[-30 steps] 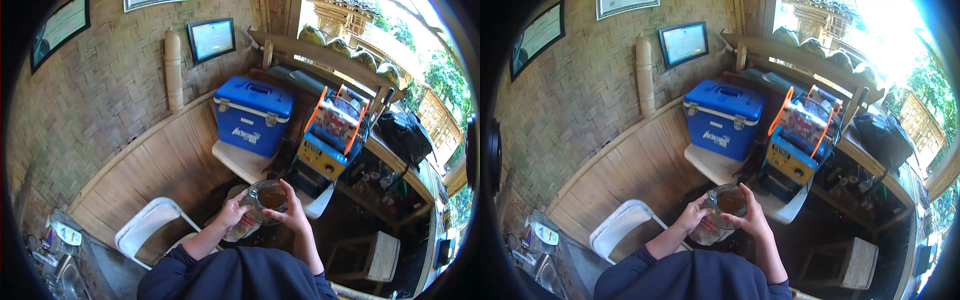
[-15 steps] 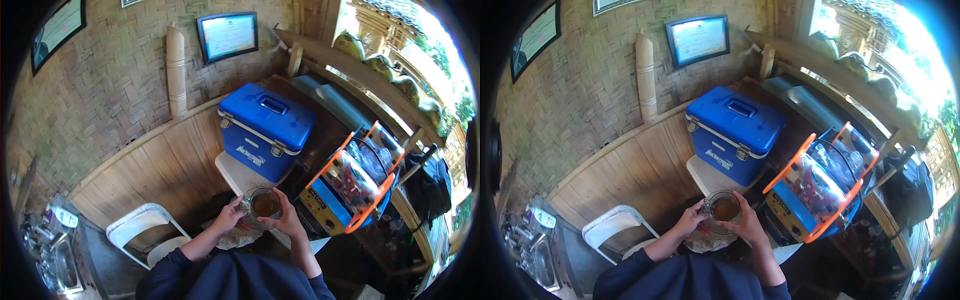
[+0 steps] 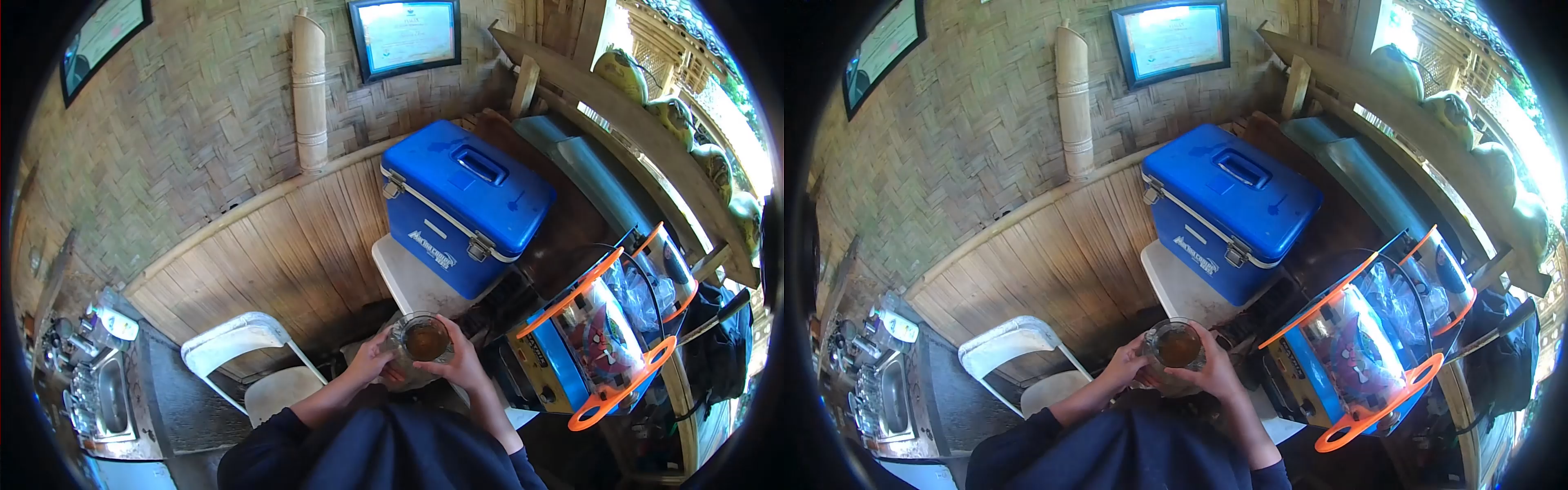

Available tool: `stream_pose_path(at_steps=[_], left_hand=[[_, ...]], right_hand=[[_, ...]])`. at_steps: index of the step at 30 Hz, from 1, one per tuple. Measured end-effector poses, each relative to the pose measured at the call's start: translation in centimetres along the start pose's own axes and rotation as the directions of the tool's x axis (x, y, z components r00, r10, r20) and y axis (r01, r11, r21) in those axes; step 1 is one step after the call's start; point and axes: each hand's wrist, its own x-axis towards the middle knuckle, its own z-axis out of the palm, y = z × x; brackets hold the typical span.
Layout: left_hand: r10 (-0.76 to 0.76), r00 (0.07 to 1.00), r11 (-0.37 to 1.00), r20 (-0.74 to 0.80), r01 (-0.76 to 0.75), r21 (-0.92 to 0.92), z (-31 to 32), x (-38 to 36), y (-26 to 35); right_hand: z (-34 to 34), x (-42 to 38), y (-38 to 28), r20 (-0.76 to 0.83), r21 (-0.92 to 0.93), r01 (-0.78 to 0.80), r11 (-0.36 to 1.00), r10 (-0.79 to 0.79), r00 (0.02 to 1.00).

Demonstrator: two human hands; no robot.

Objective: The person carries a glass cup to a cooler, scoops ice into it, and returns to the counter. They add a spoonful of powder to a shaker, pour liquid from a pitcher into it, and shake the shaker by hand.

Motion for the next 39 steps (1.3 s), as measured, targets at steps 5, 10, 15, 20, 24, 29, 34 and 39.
stream_pose_path(at_steps=[5, 10, 15, 20, 24, 29, 34, 39], left_hand=[[-0.037, 0.999, 0.998, 0.016, 0.036, 0.055, -1.7, 2.2, -0.9], [0.019, 0.995, 1.0, 0.094, -0.016, -0.025, -4.2, 6.0, -2.0], [-0.08, 0.981, 0.992, 0.179, 0.06, 0.114, -7.6, 10.7, -1.9], [-0.195, 0.926, 0.968, 0.322, 0.128, 0.217, -10.4, 14.2, -0.2], [-0.308, 0.891, 0.938, 0.335, 0.224, 0.266, -11.7, 17.1, -0.4], [-0.286, 0.876, 0.95, 0.389, 0.207, 0.232, -12.7, 20.7, -2.1], [-0.338, 0.872, 0.939, 0.354, 0.287, 0.19, -11.9, 22.9, -3.4], [-0.359, 0.873, 0.933, 0.33, 0.327, 0.151, -10.8, 23.9, -4.0]], right_hand=[[0.9, 0.6, 1.6, -0.066, -0.014, -0.021, 1.0, 0.02, 0.998], [2.2, 2.4, 5.0, -0.097, 0.017, -0.054, 0.998, 0.056, 0.994], [4.0, 4.4, 7.8, -0.14, -0.008, -0.11, 0.994, 0.107, 0.984], [6.3, 6.0, 11.8, -0.253, -0.042, -0.158, 0.987, 0.142, 0.957], [6.7, 7.2, 13.2, -0.29, -0.121, -0.265, 0.957, 0.222, 0.931], [5.3, 8.7, 16.1, -0.221, -0.337, -0.349, 0.875, 0.286, 0.932], [3.7, 9.8, 18.0, -0.15, -0.294, -0.327, 0.898, 0.295, 0.944], [2.9, 10.1, 20.3, -0.124, -0.247, -0.329, 0.912, 0.307, 0.944]])
